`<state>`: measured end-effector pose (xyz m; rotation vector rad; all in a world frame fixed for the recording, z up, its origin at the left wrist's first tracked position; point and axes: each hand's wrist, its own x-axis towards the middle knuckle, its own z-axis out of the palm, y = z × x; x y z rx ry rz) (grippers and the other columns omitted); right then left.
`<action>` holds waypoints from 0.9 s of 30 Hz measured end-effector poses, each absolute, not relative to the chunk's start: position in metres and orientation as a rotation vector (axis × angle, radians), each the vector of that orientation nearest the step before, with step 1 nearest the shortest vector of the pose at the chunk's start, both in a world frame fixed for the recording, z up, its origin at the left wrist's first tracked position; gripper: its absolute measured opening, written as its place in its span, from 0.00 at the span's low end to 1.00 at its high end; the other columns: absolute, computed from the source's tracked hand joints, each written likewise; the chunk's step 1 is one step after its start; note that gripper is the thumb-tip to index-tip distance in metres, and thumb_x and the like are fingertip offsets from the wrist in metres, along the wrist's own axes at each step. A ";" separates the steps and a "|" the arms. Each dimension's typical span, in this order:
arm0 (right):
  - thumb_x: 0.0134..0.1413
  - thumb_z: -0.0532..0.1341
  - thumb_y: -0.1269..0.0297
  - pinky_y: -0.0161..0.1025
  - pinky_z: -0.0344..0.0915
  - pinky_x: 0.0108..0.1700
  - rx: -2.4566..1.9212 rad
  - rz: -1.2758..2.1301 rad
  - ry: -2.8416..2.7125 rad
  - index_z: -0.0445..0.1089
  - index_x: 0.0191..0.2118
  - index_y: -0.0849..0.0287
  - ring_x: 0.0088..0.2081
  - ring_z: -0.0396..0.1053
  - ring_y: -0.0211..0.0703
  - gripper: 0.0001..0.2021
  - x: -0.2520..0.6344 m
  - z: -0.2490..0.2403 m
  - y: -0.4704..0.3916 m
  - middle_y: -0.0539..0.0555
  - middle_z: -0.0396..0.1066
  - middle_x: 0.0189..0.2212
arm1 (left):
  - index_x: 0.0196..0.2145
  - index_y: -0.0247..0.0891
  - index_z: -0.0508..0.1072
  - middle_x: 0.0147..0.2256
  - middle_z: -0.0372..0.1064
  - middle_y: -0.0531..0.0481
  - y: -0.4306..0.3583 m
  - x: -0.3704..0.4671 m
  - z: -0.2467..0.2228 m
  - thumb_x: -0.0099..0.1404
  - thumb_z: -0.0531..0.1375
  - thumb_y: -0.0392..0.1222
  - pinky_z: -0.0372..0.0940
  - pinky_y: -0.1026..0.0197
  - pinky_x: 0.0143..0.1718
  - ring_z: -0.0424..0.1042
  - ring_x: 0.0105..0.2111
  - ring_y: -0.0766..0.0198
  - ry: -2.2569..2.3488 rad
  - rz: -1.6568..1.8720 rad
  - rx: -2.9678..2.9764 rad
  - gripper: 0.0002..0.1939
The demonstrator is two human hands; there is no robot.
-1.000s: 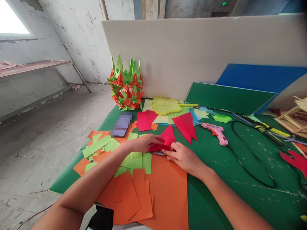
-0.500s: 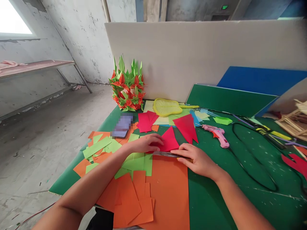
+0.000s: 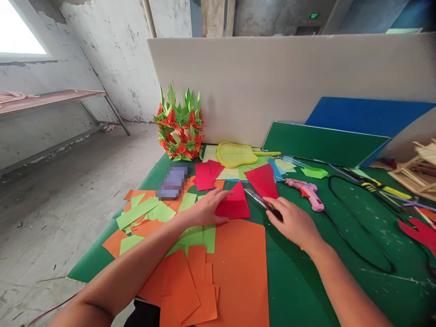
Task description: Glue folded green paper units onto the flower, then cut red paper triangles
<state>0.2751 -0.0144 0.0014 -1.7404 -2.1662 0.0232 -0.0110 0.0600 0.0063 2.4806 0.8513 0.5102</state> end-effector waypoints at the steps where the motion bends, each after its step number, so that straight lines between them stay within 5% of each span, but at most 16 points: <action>1: 0.62 0.51 0.59 0.37 0.63 0.26 -1.752 0.008 -2.183 0.66 0.54 0.52 0.40 0.71 0.47 0.17 0.276 0.000 -0.014 0.55 0.71 0.41 | 0.61 0.45 0.55 0.52 0.61 0.42 0.060 -0.011 0.006 0.56 0.66 0.46 0.63 0.51 0.51 0.65 0.51 0.52 0.855 0.520 2.445 0.38; 12: 0.61 0.56 0.55 0.50 0.65 0.51 -1.444 0.064 -2.356 0.59 0.61 0.50 0.53 0.63 0.53 0.24 0.238 -0.006 -0.012 0.58 0.66 0.50 | 0.60 0.44 0.53 0.58 0.56 0.41 0.063 -0.009 0.016 0.57 0.64 0.43 0.58 0.52 0.57 0.60 0.56 0.55 0.798 0.866 2.122 0.36; 18: 0.64 0.53 0.65 0.51 0.67 0.51 -1.357 0.055 -2.405 0.65 0.58 0.47 0.54 0.64 0.51 0.18 0.222 -0.009 -0.007 0.53 0.64 0.58 | 0.49 0.43 0.55 0.48 0.61 0.45 0.089 -0.017 0.003 0.54 0.65 0.44 0.65 0.59 0.45 0.67 0.44 0.62 1.084 1.391 1.766 0.29; 23: 0.64 0.52 0.68 0.47 0.71 0.48 -1.304 0.087 -2.385 0.71 0.53 0.51 0.47 0.69 0.47 0.16 0.221 -0.010 -0.007 0.53 0.72 0.52 | 0.40 0.39 0.64 0.38 0.69 0.48 0.104 -0.029 0.000 0.56 0.61 0.44 0.67 0.59 0.37 0.71 0.36 0.62 1.195 1.286 1.590 0.15; 27: 0.65 0.51 0.68 0.46 0.70 0.48 -1.258 0.084 -2.374 0.74 0.49 0.53 0.46 0.70 0.46 0.15 0.222 -0.014 -0.007 0.53 0.74 0.48 | 0.45 0.40 0.60 0.41 0.67 0.47 0.110 -0.032 -0.004 0.55 0.61 0.41 0.68 0.60 0.38 0.72 0.37 0.64 1.252 1.347 1.588 0.21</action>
